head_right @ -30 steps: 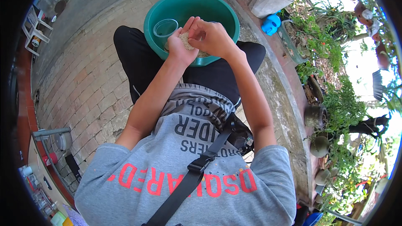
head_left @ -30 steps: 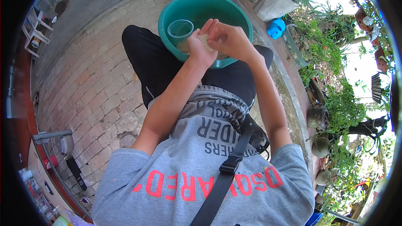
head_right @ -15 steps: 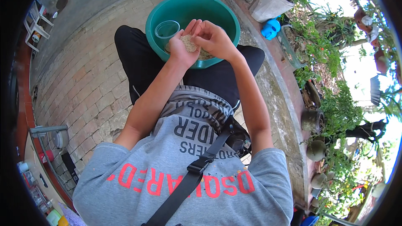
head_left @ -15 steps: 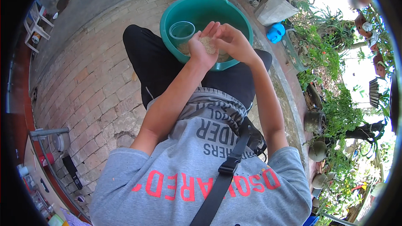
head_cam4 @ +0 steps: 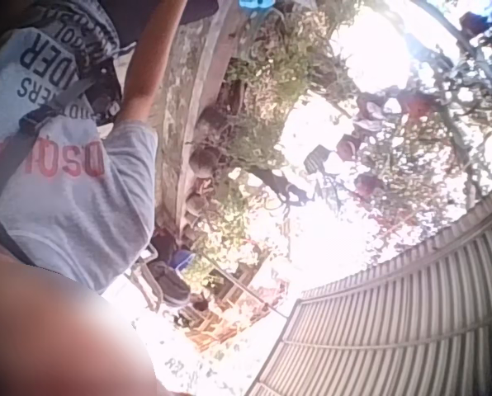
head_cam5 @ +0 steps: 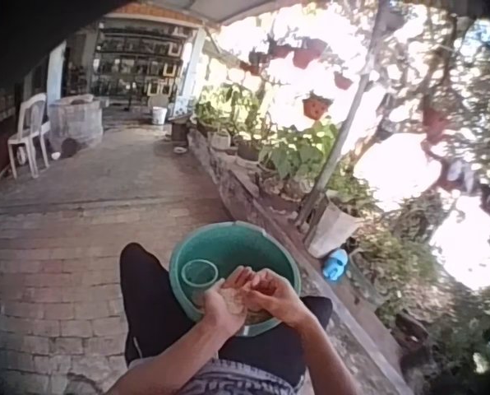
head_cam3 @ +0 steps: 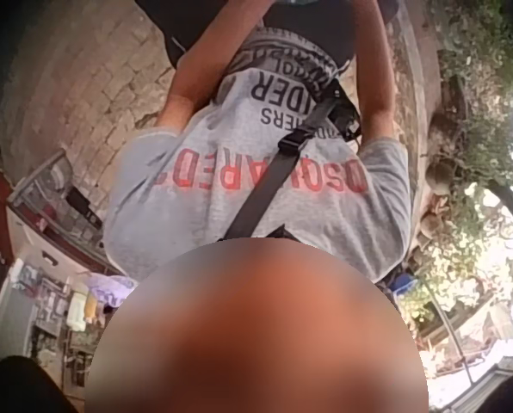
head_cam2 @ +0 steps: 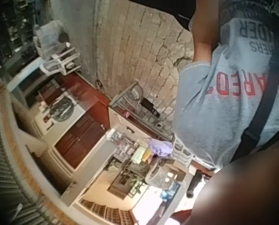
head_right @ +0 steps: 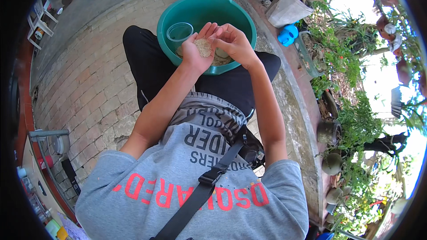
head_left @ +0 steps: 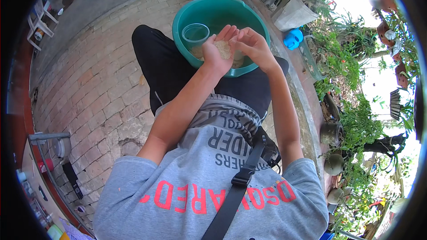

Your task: Manually picking through rice grains in a bucket to identify and remove impurities or damaged grains.

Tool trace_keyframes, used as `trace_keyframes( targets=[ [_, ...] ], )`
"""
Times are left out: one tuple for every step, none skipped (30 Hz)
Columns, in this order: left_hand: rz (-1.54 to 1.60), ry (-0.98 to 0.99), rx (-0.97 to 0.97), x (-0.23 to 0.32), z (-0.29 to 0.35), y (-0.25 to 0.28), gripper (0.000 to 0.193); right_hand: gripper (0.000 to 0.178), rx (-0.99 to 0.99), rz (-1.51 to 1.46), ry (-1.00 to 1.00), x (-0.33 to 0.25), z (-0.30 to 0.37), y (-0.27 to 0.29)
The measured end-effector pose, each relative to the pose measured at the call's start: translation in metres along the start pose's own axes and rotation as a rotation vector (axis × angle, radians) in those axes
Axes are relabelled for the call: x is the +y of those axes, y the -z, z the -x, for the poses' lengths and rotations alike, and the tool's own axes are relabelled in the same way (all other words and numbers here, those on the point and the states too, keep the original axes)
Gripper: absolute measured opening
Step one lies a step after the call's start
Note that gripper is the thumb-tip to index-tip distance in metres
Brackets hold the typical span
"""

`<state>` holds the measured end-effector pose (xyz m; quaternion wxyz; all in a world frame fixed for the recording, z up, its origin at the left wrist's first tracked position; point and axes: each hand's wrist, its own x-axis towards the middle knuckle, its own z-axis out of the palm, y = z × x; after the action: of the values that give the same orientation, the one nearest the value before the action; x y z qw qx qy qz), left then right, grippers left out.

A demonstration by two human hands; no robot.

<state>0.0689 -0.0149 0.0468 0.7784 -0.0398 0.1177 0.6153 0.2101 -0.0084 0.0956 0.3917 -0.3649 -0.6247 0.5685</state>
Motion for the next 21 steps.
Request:
trace_keyframes(
  targets=[
    [-0.010, 0.003, -0.006, -0.001, 0.000, -0.001, 0.056, 0.017, 0.002, 0.001, 0.002, 0.005, 0.000, 0.004],
    [-0.011, 0.006, -0.009, -0.002, 0.000, -0.002, 0.056, 0.018, 0.004, 0.121, 0.055, 0.010, -0.001, 0.010],
    [-0.016, 0.008, -0.007, -0.001, 0.000, -0.002, 0.056, 0.018, 0.001, 0.238, 0.107, 0.010, -0.001, 0.009],
    [-0.021, 0.011, -0.006, -0.001, 0.001, -0.002, 0.057, 0.018, 0.001, 0.238, 0.106, 0.010, 0.000, 0.009],
    [-0.021, 0.011, -0.005, -0.002, 0.001, -0.002, 0.057, 0.017, 0.026, 0.347, 0.106, 0.010, 0.003, 0.009],
    [-0.004, -0.003, -0.011, -0.001, 0.001, -0.001, 0.056, 0.017, 0.047, 0.456, 0.107, 0.006, 0.004, 0.006],
    [0.013, -0.017, -0.016, 0.000, 0.001, -0.001, 0.055, 0.017, 0.043, 0.456, 0.107, 0.001, 0.006, 0.003],
    [0.015, -0.020, -0.015, 0.001, 0.001, 0.000, 0.055, 0.016, 0.054, 0.531, 0.100, -0.003, 0.007, 0.000],
    [0.012, -0.022, -0.013, 0.000, 0.001, -0.001, 0.055, 0.015, 0.070, 0.607, 0.094, -0.007, 0.009, -0.001],
    [0.010, -0.023, -0.010, 0.000, 0.001, -0.001, 0.055, 0.015, 0.071, 0.607, 0.094, -0.009, 0.009, -0.003],
    [0.010, -0.023, -0.010, 0.000, 0.002, -0.001, 0.055, 0.015, 0.082, 0.637, 0.103, -0.011, 0.008, -0.005],
    [0.008, -0.020, -0.011, 0.000, 0.002, -0.002, 0.055, 0.016, 0.096, 0.667, 0.113, -0.012, 0.008, -0.005],
    [0.007, -0.017, -0.012, 0.000, 0.002, -0.003, 0.055, 0.016, 0.099, 0.667, 0.113, -0.012, 0.008, -0.005],
    [0.006, -0.015, -0.012, -0.001, 0.002, -0.004, 0.055, 0.016, 0.093, 0.688, 0.122, -0.013, 0.007, -0.005],
    [-0.013, -0.017, 0.002, -0.001, 0.003, -0.004, 0.056, 0.016, 0.085, 0.709, 0.132, -0.013, 0.005, -0.006],
    [-0.032, -0.019, 0.016, -0.001, 0.003, -0.005, 0.056, 0.016, 0.086, 0.708, 0.132, -0.014, 0.005, -0.006],
    [-0.033, -0.018, 0.016, -0.001, 0.003, -0.005, 0.056, 0.015, 0.068, 0.727, 0.120, -0.016, 0.004, -0.006],
    [-0.036, -0.015, 0.016, 0.000, 0.003, -0.005, 0.056, 0.015, 0.049, 0.745, 0.108, -0.017, 0.003, -0.008],
    [-0.040, -0.012, 0.016, 0.000, 0.003, -0.004, 0.056, 0.015, 0.049, 0.744, 0.107, -0.019, 0.002, -0.009],
    [-0.040, -0.012, 0.017, 0.000, 0.002, -0.003, 0.056, 0.014, 0.031, 0.784, 0.118, -0.020, 0.001, -0.010],
    [-0.036, -0.010, 0.018, 0.001, 0.002, -0.002, 0.056, 0.014, 0.013, 0.823, 0.129, -0.021, 0.000, -0.012]
  ],
)
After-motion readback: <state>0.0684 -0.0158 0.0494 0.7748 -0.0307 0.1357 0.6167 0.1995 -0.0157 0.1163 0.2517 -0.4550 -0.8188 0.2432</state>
